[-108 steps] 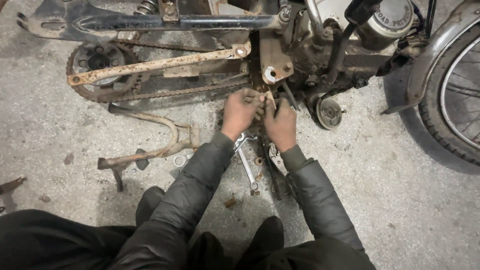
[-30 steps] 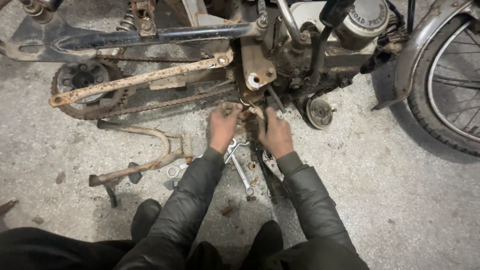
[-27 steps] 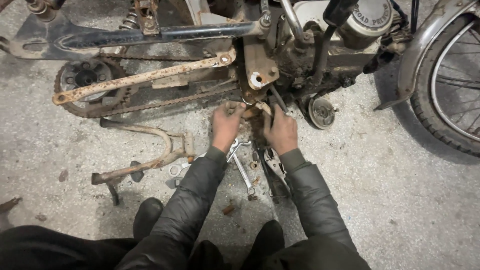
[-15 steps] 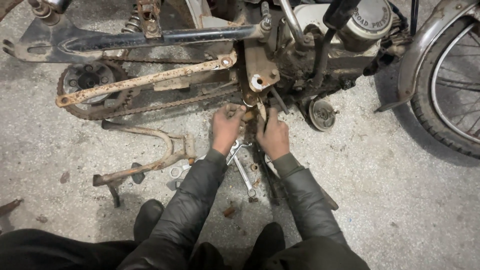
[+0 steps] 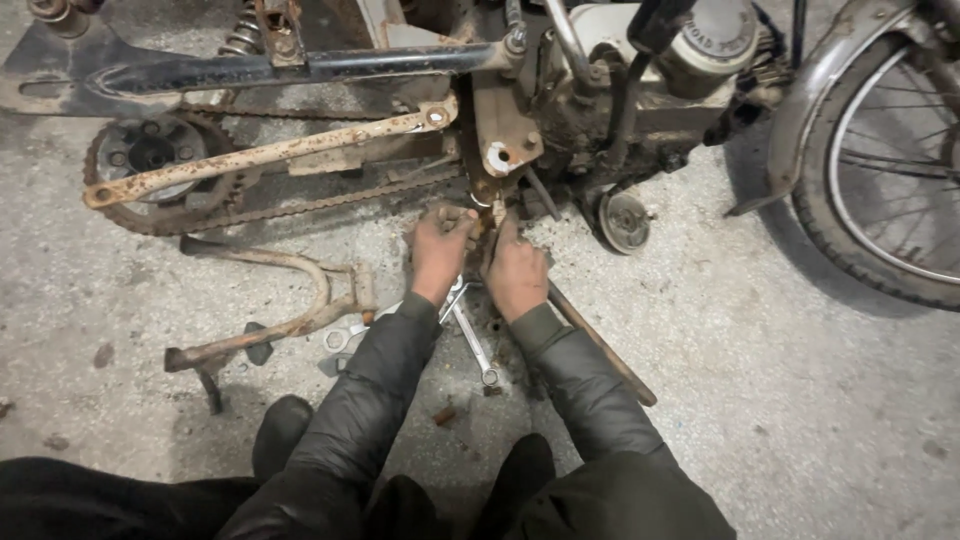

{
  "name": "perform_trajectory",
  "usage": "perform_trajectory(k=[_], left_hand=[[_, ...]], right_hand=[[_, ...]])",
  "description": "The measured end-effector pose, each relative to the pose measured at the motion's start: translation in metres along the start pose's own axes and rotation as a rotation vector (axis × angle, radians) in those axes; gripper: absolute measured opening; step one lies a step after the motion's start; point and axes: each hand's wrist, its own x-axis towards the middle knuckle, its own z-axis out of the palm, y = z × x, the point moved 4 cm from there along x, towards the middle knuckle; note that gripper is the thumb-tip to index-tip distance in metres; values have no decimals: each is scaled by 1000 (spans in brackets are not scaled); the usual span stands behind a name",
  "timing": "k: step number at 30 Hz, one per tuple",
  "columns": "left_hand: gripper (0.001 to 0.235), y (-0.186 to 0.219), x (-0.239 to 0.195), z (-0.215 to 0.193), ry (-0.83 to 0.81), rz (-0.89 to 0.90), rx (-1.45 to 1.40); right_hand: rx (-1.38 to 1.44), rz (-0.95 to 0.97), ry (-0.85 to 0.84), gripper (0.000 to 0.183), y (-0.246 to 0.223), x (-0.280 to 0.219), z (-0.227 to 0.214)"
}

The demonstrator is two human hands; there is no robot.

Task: The person is sitting on the floor repairing a motorcycle. They use a hammer to tap a metal part into place, then use pliers and a wrench to tighten bolts on the motorcycle's frame.

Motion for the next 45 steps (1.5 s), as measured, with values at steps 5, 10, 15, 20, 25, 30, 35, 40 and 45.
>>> perform_trajectory(k=[5,10,15,20,25,30,35,40,45], left_hand=[[35,45,-43,0,23,-47,84],[43,36,-25,-9,117,-49,129],[21,56,-34,-33,70,115,192],[43,56,-34,-25,-152,10,245],[33,44,-25,-23,-258,96,-62],[41,43,-23,-25,-185,117,45],[46,38,-18,-22,-196,139,-3],[57,60,-32,-27,-319,371,-116],[24,53,-28,-27,-231,422,14]], right_hand=[[184,-123,-150,23,12,-13,74],[31,-578,-107,50,16,-71,226],[502,224,-457,51,5,-38,109],[741,201,-330,50,2,-11,6],[964,125,-100,25,2,-7,-23],[966,-58,48,29,-10,-2,-46],[1029,-28,22,31,-1,7,-31],[1061,-3,-27,36,5,8,-25],[1046,-57,-75,37,0,6,-27]])
